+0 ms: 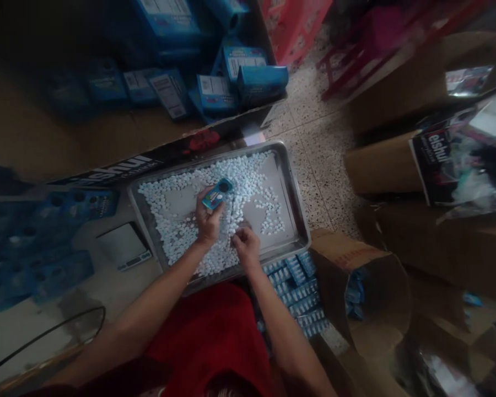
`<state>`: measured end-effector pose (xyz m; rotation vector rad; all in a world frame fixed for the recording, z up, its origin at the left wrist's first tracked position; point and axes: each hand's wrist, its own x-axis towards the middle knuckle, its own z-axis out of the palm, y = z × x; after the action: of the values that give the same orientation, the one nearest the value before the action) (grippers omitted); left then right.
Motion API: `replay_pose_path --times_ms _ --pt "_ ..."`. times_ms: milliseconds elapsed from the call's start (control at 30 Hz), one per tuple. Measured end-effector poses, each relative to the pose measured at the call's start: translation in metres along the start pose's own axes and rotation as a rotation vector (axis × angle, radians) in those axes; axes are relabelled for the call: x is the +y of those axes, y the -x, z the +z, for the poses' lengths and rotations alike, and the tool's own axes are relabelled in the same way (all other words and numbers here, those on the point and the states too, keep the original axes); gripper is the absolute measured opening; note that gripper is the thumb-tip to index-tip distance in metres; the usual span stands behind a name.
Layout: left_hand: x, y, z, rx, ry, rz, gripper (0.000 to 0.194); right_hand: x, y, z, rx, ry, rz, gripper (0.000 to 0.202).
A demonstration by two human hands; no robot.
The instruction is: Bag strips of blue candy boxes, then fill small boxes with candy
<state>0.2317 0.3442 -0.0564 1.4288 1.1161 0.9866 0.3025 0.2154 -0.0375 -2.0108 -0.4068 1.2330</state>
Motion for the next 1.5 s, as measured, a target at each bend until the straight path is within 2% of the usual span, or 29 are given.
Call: replay_pose_path --times_ms 100,200,300,400,533,667,767,900,1000,1100,1200,1300,1400,1500 --pt "0.004 -0.019 -0.036 -0.045 -0.046 0.058 0.044 -0.018 0.016 -0.02 -0.055 -0.094 -0.018 0.019" --pt "0.003 -0.036 -0.067 -0.12 -0.069 0.098 0.04 -0.048 0.03 -0.045 -0.136 0.039 -0.065 0.017" --pt "0.005 -0.044 -0.083 -0.188 -0.07 0.124 0.036 -0.081 0.031 -0.065 -0.238 0.205 -0.135 0.02" --pt "0.011 -0.042 -0.09 -0.234 -0.064 0.162 0.036 -0.113 0.02 -0.075 -0.348 0.34 -0.198 0.02" --pt "0.019 -0.037 -0.1 -0.263 -0.1 0.222 0.038 -0.152 0.004 -0.076 -0.466 0.505 -0.17 0.017" --pt "0.021 -0.035 -0.112 -0.318 -0.27 0.253 0.038 -0.187 -0.004 -0.069 -0.579 0.574 -0.018 0.013" --pt "0.019 -0.032 -0.122 -0.355 -0.372 0.243 0.035 -0.203 -0.008 -0.062 -0.634 0.604 0.044 0.01" --pt "0.017 -0.028 -0.133 -0.358 -0.39 0.213 0.033 -0.213 -0.01 -0.058 -0.697 0.63 0.054 0.012" --pt "0.015 -0.022 -0.137 -0.313 -0.349 0.106 0.033 -0.214 -0.005 -0.066 -0.738 0.624 0.054 0.015" --pt "0.012 -0.013 -0.134 -0.162 -0.317 -0.028 0.034 -0.199 0.001 -0.088 -0.667 0.587 0.051 0.018" --pt "0.009 -0.002 -0.126 -0.089 -0.26 -0.091 0.037 -0.161 0.004 -0.11 -0.458 0.631 0.017 0.017" --pt "0.011 0.008 -0.126 -0.018 -0.179 -0.157 0.039 -0.113 0.005 -0.123 -0.299 0.616 0.018 0.018" --pt "0.025 0.021 -0.145 0.052 -0.154 -0.166 0.037 -0.079 0.002 -0.12 -0.195 0.44 0.051 0.028" --pt "0.045 0.039 -0.182 0.094 -0.319 -0.07 0.032 -0.066 -0.005 -0.102 -0.139 0.21 0.117 0.035"
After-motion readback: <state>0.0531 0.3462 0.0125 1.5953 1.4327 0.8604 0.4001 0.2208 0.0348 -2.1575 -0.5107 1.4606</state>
